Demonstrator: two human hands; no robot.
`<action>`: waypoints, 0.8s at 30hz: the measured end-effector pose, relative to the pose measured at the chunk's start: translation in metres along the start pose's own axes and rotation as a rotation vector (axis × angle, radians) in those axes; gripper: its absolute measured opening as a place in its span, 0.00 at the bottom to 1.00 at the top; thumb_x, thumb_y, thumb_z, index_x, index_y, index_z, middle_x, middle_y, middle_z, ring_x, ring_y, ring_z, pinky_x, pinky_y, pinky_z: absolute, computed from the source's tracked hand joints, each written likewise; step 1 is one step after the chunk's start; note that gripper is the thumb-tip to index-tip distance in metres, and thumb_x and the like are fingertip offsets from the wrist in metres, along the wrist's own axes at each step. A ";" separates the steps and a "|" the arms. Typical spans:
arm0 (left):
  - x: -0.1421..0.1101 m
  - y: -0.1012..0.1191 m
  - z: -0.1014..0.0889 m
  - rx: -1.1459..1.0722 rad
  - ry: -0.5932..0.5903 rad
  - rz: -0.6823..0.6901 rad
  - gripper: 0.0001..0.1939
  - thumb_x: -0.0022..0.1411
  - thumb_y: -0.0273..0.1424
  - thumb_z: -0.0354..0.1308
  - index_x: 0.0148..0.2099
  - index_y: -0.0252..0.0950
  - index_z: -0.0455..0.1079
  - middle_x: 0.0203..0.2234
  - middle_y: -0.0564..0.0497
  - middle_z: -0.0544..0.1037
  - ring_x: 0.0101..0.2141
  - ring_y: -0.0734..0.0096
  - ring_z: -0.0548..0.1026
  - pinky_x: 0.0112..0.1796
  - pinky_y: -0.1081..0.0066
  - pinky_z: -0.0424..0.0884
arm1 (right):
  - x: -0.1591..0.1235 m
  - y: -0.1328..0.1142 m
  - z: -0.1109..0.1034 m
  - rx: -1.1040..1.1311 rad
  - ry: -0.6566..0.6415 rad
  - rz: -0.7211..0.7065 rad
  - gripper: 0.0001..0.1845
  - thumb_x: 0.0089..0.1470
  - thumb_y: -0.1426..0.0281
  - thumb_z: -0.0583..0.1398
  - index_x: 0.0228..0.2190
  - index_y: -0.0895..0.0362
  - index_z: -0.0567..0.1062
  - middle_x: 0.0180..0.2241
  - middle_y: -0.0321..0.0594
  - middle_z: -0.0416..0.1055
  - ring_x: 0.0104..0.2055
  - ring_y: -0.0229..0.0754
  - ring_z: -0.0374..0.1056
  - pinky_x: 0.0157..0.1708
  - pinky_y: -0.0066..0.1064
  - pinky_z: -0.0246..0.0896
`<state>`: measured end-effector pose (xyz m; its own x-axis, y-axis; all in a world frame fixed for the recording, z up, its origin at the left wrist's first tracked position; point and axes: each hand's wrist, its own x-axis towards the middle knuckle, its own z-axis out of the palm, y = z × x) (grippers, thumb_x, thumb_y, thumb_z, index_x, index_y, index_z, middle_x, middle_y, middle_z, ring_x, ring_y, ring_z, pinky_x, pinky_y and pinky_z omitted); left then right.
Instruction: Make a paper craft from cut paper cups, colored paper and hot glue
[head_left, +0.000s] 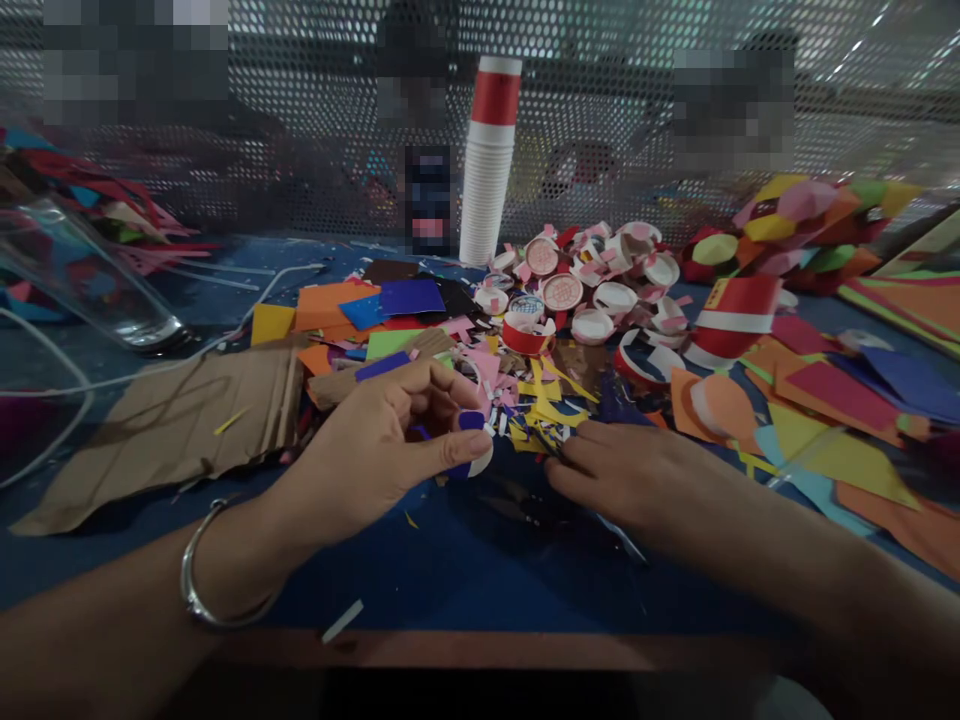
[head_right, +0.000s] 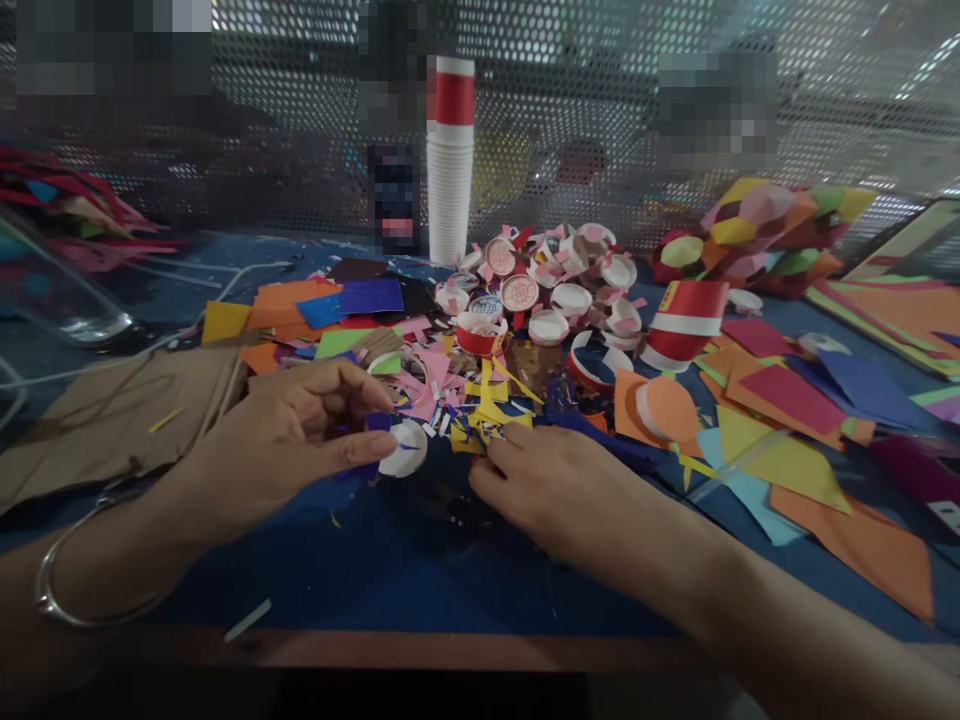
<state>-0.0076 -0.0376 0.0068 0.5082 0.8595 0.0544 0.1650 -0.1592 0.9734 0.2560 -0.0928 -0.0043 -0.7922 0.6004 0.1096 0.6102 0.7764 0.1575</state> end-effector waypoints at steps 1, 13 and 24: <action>0.000 -0.001 0.000 0.023 0.008 0.017 0.13 0.60 0.35 0.73 0.43 0.37 0.74 0.32 0.55 0.76 0.32 0.76 0.73 0.32 0.76 0.71 | -0.001 0.002 0.002 -0.021 0.012 -0.036 0.13 0.55 0.86 0.60 0.35 0.57 0.75 0.30 0.40 0.72 0.31 0.47 0.69 0.30 0.37 0.59; -0.013 0.004 0.014 -0.055 -0.365 -0.306 0.14 0.62 0.27 0.67 0.46 0.38 0.66 0.26 0.60 0.74 0.23 0.75 0.78 0.28 0.74 0.76 | -0.007 0.020 0.010 -0.109 0.034 -0.254 0.11 0.66 0.81 0.54 0.38 0.59 0.74 0.31 0.41 0.71 0.32 0.44 0.63 0.31 0.35 0.57; -0.022 0.015 0.006 1.040 -0.272 0.263 0.08 0.70 0.34 0.61 0.49 0.38 0.75 0.39 0.50 0.81 0.37 0.60 0.80 0.33 0.67 0.69 | -0.012 0.029 0.011 -0.139 0.171 -0.281 0.11 0.68 0.80 0.52 0.42 0.59 0.73 0.30 0.42 0.74 0.31 0.44 0.67 0.29 0.34 0.59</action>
<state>-0.0116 -0.0619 0.0193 0.7792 0.6242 0.0570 0.5899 -0.7610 0.2699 0.2833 -0.0756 -0.0118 -0.9261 0.3176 0.2036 0.3708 0.8660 0.3356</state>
